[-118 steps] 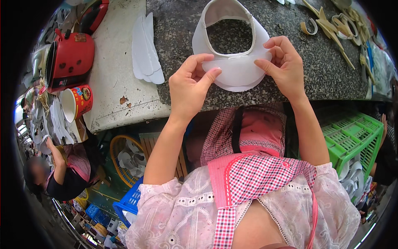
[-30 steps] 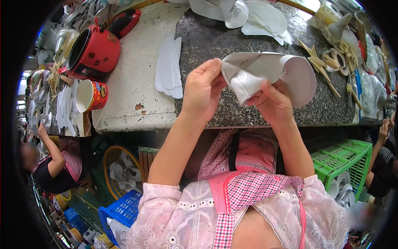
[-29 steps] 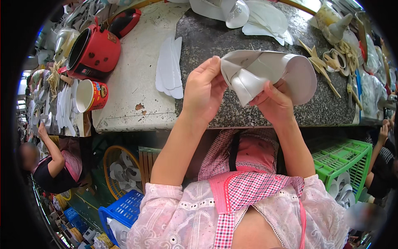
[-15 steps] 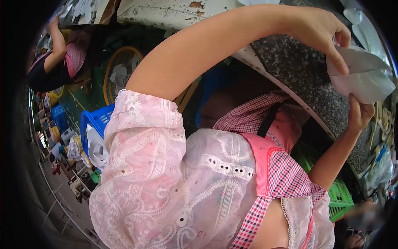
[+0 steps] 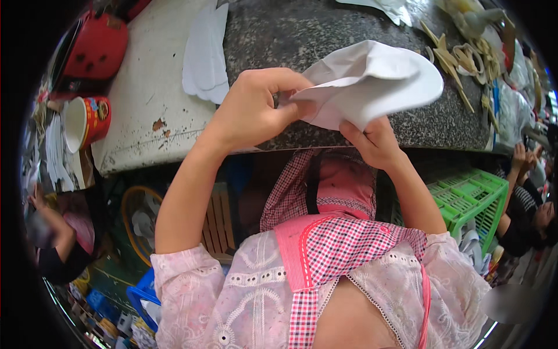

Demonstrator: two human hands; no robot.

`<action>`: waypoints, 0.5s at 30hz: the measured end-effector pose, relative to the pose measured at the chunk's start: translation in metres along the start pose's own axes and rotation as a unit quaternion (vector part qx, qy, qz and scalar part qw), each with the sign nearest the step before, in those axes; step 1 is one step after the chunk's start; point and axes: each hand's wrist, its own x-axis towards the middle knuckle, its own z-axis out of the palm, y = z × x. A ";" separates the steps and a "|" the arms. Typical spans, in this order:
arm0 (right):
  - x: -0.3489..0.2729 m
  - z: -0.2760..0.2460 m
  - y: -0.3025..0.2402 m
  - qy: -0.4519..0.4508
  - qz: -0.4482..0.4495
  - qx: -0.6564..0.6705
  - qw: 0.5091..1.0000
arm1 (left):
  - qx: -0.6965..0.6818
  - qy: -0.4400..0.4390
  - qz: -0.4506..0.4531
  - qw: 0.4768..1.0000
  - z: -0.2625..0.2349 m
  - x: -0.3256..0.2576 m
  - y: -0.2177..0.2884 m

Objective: The person assembles visors by pressing fabric inserts and decorative patches onto the frames, applying adhesive with a stick, and folding and pressing the fabric lining along the edges by hand.

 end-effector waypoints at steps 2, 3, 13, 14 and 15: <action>0.007 0.003 -0.008 0.024 0.037 0.101 0.994 | 0.042 0.011 0.010 0.999 0.010 0.013 0.020; 0.008 0.002 -0.009 0.033 0.033 0.101 0.994 | 0.078 0.038 0.010 0.996 0.015 0.021 0.030; 0.026 0.003 -0.002 0.079 0.155 0.183 0.968 | -0.137 0.189 -0.070 0.970 0.022 0.065 0.010; 0.028 0.001 -0.001 0.072 0.162 0.174 0.969 | -0.091 0.171 -0.053 0.980 0.019 0.070 0.011; 0.030 0.001 -0.002 0.062 0.165 0.166 0.970 | -0.043 0.156 -0.036 0.986 0.014 0.073 0.012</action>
